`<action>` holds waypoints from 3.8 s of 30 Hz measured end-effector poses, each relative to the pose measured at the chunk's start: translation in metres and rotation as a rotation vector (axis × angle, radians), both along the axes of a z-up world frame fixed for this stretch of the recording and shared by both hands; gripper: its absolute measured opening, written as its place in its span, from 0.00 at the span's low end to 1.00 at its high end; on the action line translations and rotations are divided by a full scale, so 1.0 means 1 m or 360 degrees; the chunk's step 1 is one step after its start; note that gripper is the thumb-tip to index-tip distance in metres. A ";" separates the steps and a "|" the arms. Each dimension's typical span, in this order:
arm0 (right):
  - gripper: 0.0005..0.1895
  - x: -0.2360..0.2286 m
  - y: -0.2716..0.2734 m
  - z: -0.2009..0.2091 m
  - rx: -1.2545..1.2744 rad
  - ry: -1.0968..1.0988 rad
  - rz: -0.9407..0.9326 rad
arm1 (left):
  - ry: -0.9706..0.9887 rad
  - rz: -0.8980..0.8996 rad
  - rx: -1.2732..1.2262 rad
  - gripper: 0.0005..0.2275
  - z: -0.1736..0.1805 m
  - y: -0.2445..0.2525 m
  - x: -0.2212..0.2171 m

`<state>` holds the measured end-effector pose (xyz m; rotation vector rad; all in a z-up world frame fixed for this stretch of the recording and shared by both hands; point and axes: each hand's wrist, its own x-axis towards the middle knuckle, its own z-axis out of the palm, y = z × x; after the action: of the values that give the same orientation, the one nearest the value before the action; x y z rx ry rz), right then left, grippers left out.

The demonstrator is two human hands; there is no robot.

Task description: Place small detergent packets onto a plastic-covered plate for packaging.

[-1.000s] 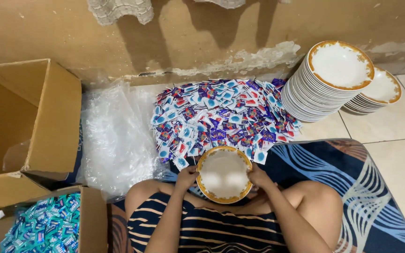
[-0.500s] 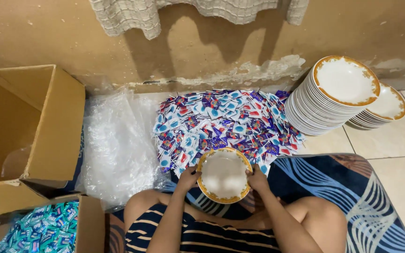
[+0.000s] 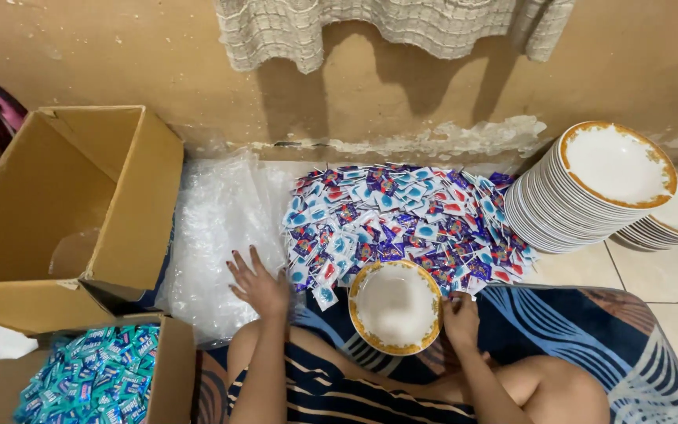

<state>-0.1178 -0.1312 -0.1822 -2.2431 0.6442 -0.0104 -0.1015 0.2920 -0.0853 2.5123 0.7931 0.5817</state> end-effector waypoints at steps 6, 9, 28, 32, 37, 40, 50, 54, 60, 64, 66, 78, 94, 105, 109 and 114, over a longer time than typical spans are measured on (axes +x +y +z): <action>0.15 -0.008 0.007 0.013 -0.0009 -0.0076 0.0072 | 0.0393 0.0060 -0.0347 0.20 -0.082 0.035 0.010; 0.14 -0.006 0.006 0.013 -0.0038 -0.0085 0.0089 | 0.0334 -0.0081 -0.0586 0.42 0.005 -0.007 0.002; 0.15 0.004 -0.005 0.053 0.0396 -0.0151 -0.0309 | 0.0883 -0.1328 -0.0132 0.30 -0.105 -0.101 0.009; 0.19 0.000 0.021 0.097 0.0583 -0.0223 -0.0272 | 0.0162 -0.1590 -0.0081 0.17 -0.174 -0.097 0.026; 0.38 0.004 0.030 0.129 0.1051 -0.0378 -0.0131 | -0.0323 -0.1722 0.0027 0.14 -0.141 -0.101 0.031; 0.35 0.012 0.033 0.127 0.1252 -0.0385 -0.0102 | -0.0323 -0.1656 0.0263 0.11 -0.083 -0.111 0.038; 0.24 0.061 0.003 -0.054 0.1281 -0.0832 -0.0674 | -0.0619 -0.0617 -0.0685 0.29 -0.023 -0.139 0.027; 0.30 0.026 0.050 -0.001 0.1916 -0.0676 -0.0623 | -0.0654 -0.0062 -0.1283 0.39 -0.060 -0.149 -0.002; 0.30 0.034 0.088 0.036 0.2191 -0.0151 -0.0197 | -0.0691 0.0244 -0.2944 0.44 -0.018 -0.156 -0.020; 0.39 0.020 0.102 0.120 0.1763 -0.0390 0.0048 | -0.0605 -0.0248 -0.2841 0.37 -0.002 -0.141 -0.009; 0.42 0.020 0.101 0.140 0.1737 -0.0721 0.0001 | -0.0700 -0.0428 -0.2659 0.38 0.035 -0.136 -0.005; 0.36 0.027 0.085 0.093 0.1816 -0.0475 0.0031 | -0.0422 -0.0266 -0.2870 0.41 0.003 -0.114 0.005; 0.46 0.021 0.006 -0.040 -0.0156 0.0354 0.0208 | 0.0078 -0.0362 -0.2476 0.17 -0.078 -0.104 0.035; 0.19 -0.014 0.035 0.105 0.0487 0.0144 0.0090 | -0.0091 -0.0264 -0.2555 0.26 -0.072 -0.085 0.047; 0.15 0.001 -0.020 0.095 0.1137 -0.0097 0.0066 | -0.0094 -0.0263 -0.2562 0.28 -0.066 -0.083 0.049; 0.32 -0.002 -0.002 0.150 0.1427 0.0078 0.0200 | -0.0037 -0.0399 -0.2682 0.28 -0.056 -0.082 0.037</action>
<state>-0.1201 -0.1333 -0.0324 -1.4086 0.4087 0.3328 -0.0648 0.2099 -0.1413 0.9788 0.5112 -0.1896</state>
